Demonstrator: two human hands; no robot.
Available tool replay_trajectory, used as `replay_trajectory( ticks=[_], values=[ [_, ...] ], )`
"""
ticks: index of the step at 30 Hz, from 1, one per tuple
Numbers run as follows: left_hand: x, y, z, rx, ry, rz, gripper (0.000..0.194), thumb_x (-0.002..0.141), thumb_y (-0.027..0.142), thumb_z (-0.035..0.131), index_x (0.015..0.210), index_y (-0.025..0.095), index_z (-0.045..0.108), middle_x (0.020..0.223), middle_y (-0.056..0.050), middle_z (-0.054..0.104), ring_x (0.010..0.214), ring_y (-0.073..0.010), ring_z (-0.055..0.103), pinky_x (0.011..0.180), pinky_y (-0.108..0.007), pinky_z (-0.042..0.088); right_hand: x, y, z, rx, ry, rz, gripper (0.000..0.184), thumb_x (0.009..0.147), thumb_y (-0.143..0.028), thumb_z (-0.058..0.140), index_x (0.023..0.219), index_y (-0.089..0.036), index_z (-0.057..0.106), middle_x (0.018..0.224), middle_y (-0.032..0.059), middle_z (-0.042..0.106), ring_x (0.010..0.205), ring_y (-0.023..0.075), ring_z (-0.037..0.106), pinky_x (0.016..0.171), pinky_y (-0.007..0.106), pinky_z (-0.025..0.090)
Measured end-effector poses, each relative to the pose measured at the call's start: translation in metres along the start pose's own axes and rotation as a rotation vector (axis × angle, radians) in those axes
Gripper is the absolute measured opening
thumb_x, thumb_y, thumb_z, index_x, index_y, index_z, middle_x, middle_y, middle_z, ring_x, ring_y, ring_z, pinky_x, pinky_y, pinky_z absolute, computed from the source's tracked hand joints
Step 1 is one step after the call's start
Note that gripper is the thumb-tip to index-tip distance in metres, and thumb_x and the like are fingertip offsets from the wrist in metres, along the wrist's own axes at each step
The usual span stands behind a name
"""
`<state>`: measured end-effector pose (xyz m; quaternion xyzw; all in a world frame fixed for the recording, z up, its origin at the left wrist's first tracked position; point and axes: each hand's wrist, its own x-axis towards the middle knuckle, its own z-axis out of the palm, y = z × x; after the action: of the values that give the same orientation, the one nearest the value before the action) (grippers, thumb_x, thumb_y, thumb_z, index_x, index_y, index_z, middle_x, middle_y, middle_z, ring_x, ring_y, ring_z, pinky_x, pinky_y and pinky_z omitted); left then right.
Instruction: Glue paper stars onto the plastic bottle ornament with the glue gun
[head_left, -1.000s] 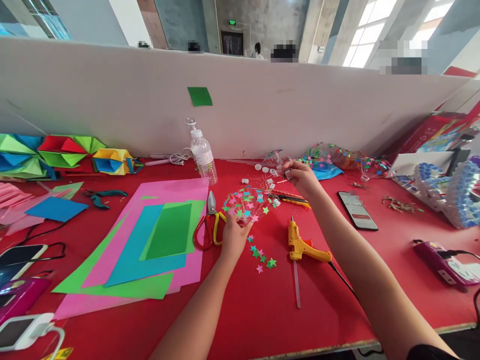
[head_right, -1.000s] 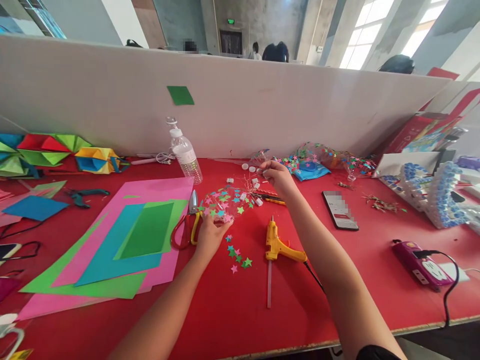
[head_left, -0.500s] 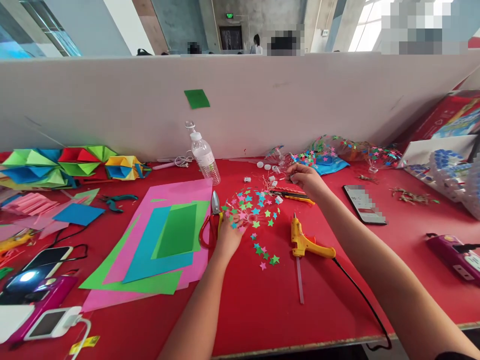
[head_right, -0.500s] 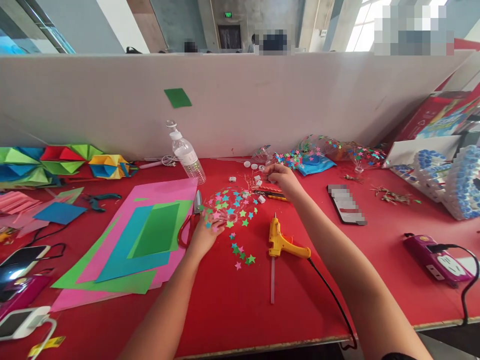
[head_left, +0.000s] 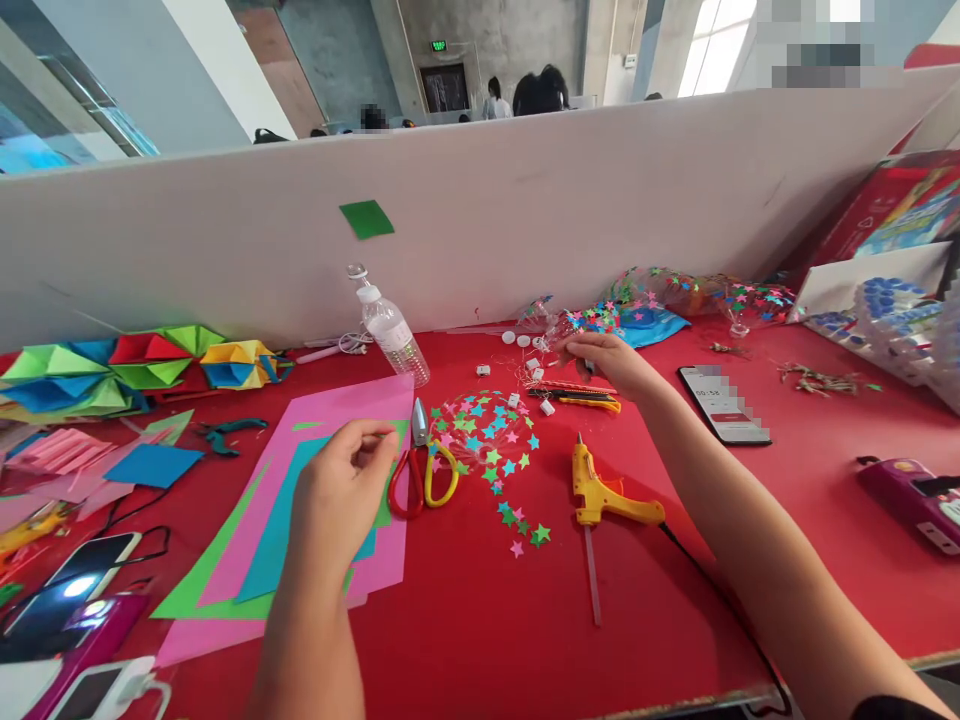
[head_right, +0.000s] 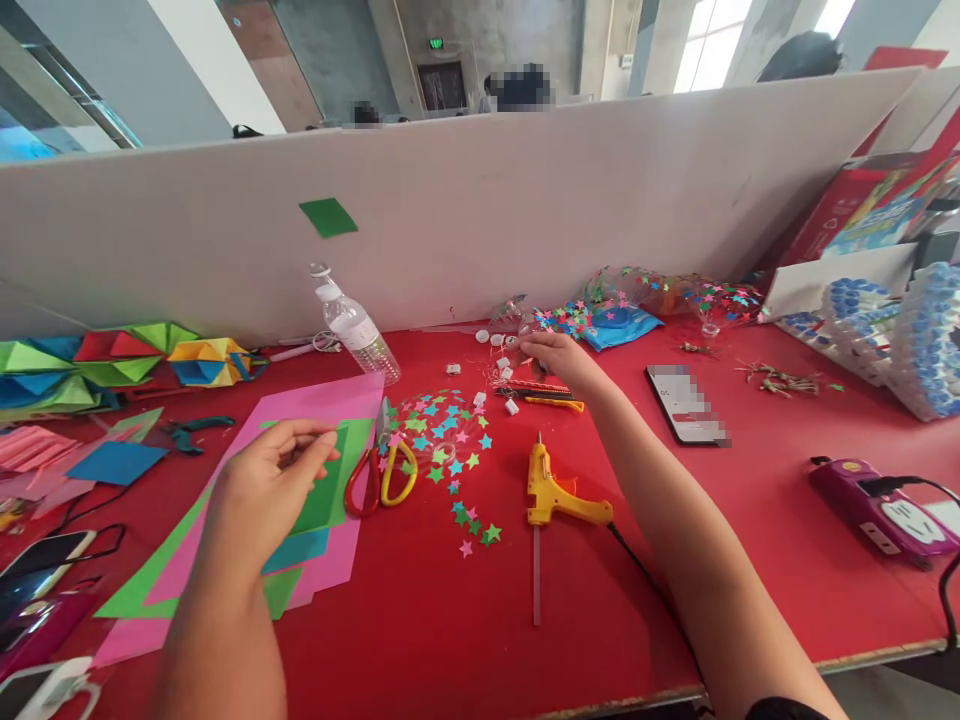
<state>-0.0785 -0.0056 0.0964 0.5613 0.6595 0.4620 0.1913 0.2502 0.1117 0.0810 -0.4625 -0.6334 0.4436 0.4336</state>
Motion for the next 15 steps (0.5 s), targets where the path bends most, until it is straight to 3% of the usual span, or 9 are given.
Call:
replay_trajectory(
  ticks=[3, 7, 12, 15],
  values=[
    [0.002, 0.046, 0.017, -0.022, -0.263, 0.124, 0.021, 0.072, 0.038, 0.068, 0.085, 0.023, 0.072, 0.079, -0.004, 0.070, 0.069, -0.0202, 0.062, 0.062, -0.028, 0.046, 0.003, -0.006, -0.004, 0.125, 0.033, -0.079, 0.033, 0.078, -0.046, 0.054, 0.094, -0.020, 0.068, 0.084, 0.0021, 0.068, 0.054, 0.0072, 0.048, 0.050, 0.022, 0.036],
    [0.027, 0.084, 0.081, -0.015, -0.617, 0.281, 0.017, 0.064, 0.027, 0.076, 0.080, 0.025, 0.077, 0.098, -0.007, 0.072, 0.085, -0.0251, 0.065, 0.073, -0.030, 0.048, 0.004, -0.010, -0.008, 0.227, 0.039, -0.128, 0.029, 0.078, -0.041, 0.057, 0.091, -0.019, 0.071, 0.069, -0.0005, 0.063, 0.060, 0.0085, 0.054, 0.052, 0.019, 0.038],
    [0.060, 0.090, 0.176, 0.386, -0.751, 0.376, 0.025, 0.065, 0.012, 0.069, 0.085, 0.024, 0.075, 0.095, -0.009, 0.074, 0.092, -0.0304, 0.067, 0.080, -0.035, 0.049, 0.003, -0.013, -0.009, 0.285, -0.002, -0.114, 0.026, 0.079, -0.036, 0.057, 0.092, -0.019, 0.072, 0.075, 0.0010, 0.067, 0.061, 0.0081, 0.056, 0.050, 0.019, 0.037],
    [0.065, 0.090, 0.208, 0.509, -0.786, 0.412, 0.037, 0.066, 0.008, 0.066, 0.100, 0.024, 0.072, 0.097, -0.010, 0.075, 0.091, -0.0311, 0.069, 0.081, -0.036, 0.049, 0.003, -0.012, -0.009, 0.336, -0.020, -0.119, 0.025, 0.079, -0.036, 0.056, 0.089, -0.019, 0.071, 0.079, 0.0020, 0.068, 0.067, 0.0095, 0.059, 0.053, 0.019, 0.040]
  ],
)
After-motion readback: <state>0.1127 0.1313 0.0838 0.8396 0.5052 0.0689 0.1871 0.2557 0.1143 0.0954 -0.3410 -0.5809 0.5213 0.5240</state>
